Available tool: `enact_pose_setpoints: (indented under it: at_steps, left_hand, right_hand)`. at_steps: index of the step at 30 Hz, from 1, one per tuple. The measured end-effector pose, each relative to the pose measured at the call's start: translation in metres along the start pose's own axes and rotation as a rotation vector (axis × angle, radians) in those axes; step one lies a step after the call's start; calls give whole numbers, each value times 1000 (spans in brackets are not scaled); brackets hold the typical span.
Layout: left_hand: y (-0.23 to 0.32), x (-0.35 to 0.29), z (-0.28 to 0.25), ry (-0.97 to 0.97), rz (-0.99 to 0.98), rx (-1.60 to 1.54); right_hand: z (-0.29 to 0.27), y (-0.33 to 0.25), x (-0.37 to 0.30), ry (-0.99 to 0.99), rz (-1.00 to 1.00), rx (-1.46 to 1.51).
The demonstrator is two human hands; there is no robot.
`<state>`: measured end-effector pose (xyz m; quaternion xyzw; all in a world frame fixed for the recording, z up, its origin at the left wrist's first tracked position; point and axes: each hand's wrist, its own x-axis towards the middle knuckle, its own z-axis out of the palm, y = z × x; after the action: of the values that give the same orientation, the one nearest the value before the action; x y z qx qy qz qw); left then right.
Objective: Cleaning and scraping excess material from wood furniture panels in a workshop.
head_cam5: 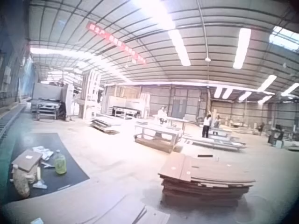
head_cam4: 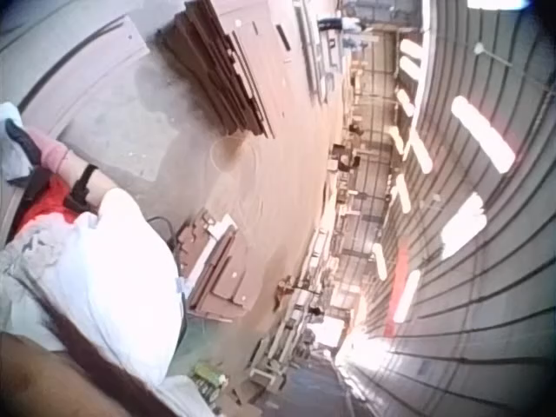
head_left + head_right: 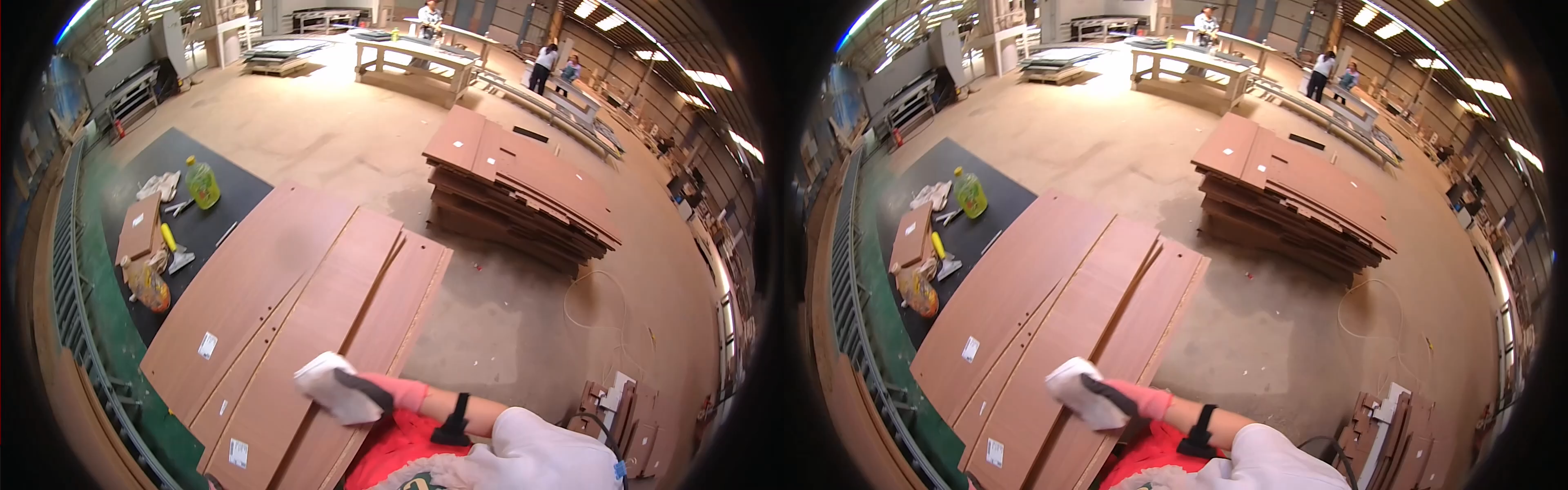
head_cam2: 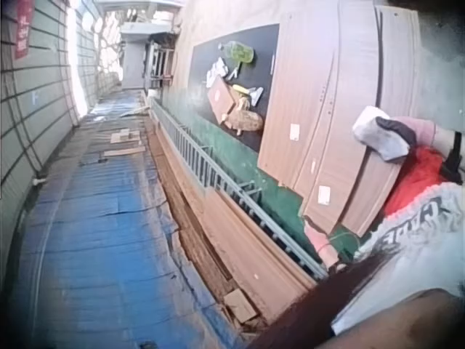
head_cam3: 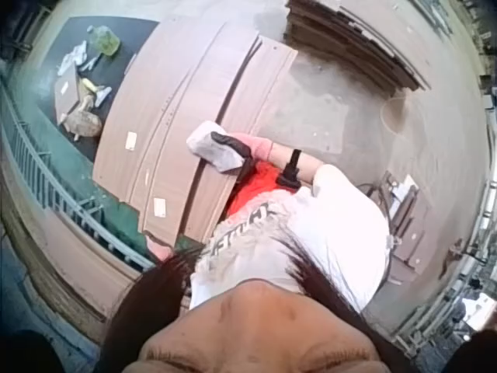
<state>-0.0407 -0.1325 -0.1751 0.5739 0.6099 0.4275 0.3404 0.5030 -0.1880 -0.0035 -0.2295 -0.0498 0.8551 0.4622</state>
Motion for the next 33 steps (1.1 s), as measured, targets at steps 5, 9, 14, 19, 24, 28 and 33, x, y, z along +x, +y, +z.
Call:
enact_pose_setpoints:
  at_steps: [5, 9, 14, 19, 24, 28, 33]
  left_hand:
    - [36, 39, 79, -61, 189, 49]
    - [96, 49, 166, -119, 340, 96]
    - [192, 25, 290, -182, 510, 146]
    - [300, -8, 404, -259, 691, 187]
    - [393, -42, 484, -211, 820, 259]
    - [445, -61, 545, -176, 869, 339]
    - [504, -78, 638, -284, 875, 442]
  right_hand:
    - [-8, 11, 22, 101, -179, -16]
    - [-17, -10, -22, 61, -206, -55]
    - [-48, -72, -117, 90, -244, 118]
    - [-152, -126, -209, 199, -597, 33]
    - [-193, -169, -309, 449, -780, 188]
    - [-242, -195, -360, 447, -918, 339]
    - [-318, -241, -398, 989, -1098, -290]
